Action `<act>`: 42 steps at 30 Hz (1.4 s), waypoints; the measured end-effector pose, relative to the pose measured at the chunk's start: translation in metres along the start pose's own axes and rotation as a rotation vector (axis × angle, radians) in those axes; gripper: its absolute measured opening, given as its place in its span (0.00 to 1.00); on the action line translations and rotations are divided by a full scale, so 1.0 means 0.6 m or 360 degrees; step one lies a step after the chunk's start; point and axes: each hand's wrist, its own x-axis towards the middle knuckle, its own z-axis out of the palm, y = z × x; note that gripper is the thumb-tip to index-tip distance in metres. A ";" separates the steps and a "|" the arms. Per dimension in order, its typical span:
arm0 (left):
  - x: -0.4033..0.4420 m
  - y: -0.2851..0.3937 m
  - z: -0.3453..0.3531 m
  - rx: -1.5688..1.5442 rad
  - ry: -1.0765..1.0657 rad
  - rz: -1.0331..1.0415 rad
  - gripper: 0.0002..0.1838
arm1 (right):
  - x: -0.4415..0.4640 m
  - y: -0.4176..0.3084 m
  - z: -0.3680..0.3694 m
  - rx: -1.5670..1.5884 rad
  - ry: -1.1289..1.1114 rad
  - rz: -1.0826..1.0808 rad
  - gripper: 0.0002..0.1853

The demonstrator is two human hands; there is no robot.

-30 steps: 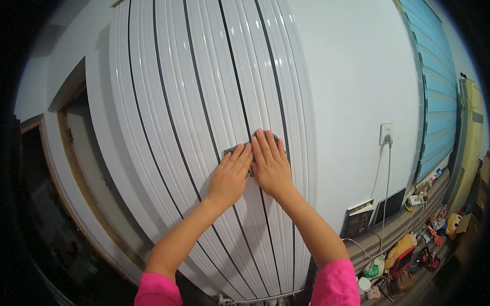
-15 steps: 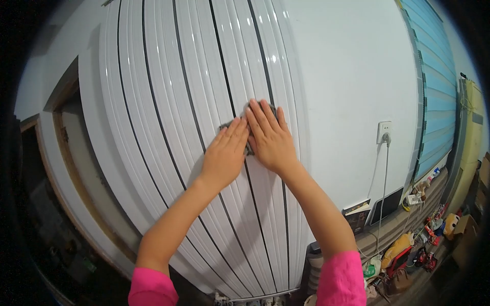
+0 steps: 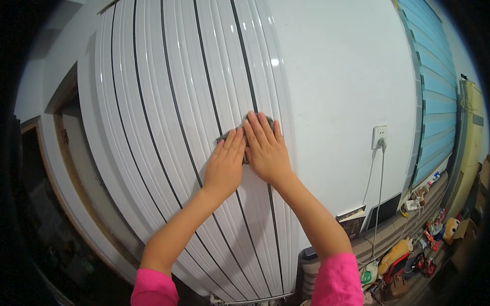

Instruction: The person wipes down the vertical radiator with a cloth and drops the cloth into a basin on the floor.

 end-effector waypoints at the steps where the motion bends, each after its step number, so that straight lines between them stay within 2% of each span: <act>1: -0.007 0.007 -0.001 -0.0022 -0.0025 0.0011 0.24 | -0.011 0.000 -0.003 0.0007 -0.0018 -0.0009 0.32; 3: -0.019 0.019 0.001 -0.0002 -0.0077 0.0059 0.25 | -0.031 0.003 -0.011 0.0014 -0.0147 -0.0010 0.32; 6: -0.046 0.031 0.009 0.0062 -0.0200 0.0203 0.26 | -0.073 0.014 -0.008 0.0038 -0.0156 -0.0060 0.33; 10: -0.050 0.038 0.026 0.0292 -0.0184 0.0274 0.26 | -0.071 0.030 -0.026 -0.0036 -0.0254 -0.0149 0.34; 13: -0.021 0.038 0.027 0.0318 -0.0132 0.0202 0.26 | -0.039 0.041 -0.033 -0.0099 -0.0252 -0.0147 0.33; 18: 0.058 0.034 0.023 0.0206 -0.0114 0.0138 0.35 | 0.016 0.075 -0.028 -0.0109 -0.0026 -0.0085 0.31; 22: 0.097 0.032 0.024 0.0131 -0.0083 0.0103 0.38 | 0.039 0.088 -0.022 -0.0056 0.0082 0.0037 0.30; 29: 0.091 0.039 0.039 0.0077 0.0001 0.0052 0.34 | 0.022 0.076 -0.003 0.0078 0.0239 0.0202 0.31; 34: 0.067 0.067 0.051 -0.0002 0.0011 0.0008 0.30 | -0.017 0.072 -0.003 0.0110 0.0212 0.0230 0.32; 37: 0.045 0.088 0.069 0.0093 0.0129 0.0010 0.28 | -0.047 0.065 -0.004 0.0125 0.0194 0.0275 0.33; 42: 0.000 0.117 0.076 0.0131 0.0028 0.0069 0.24 | -0.110 0.061 0.001 0.0162 0.0170 0.0275 0.33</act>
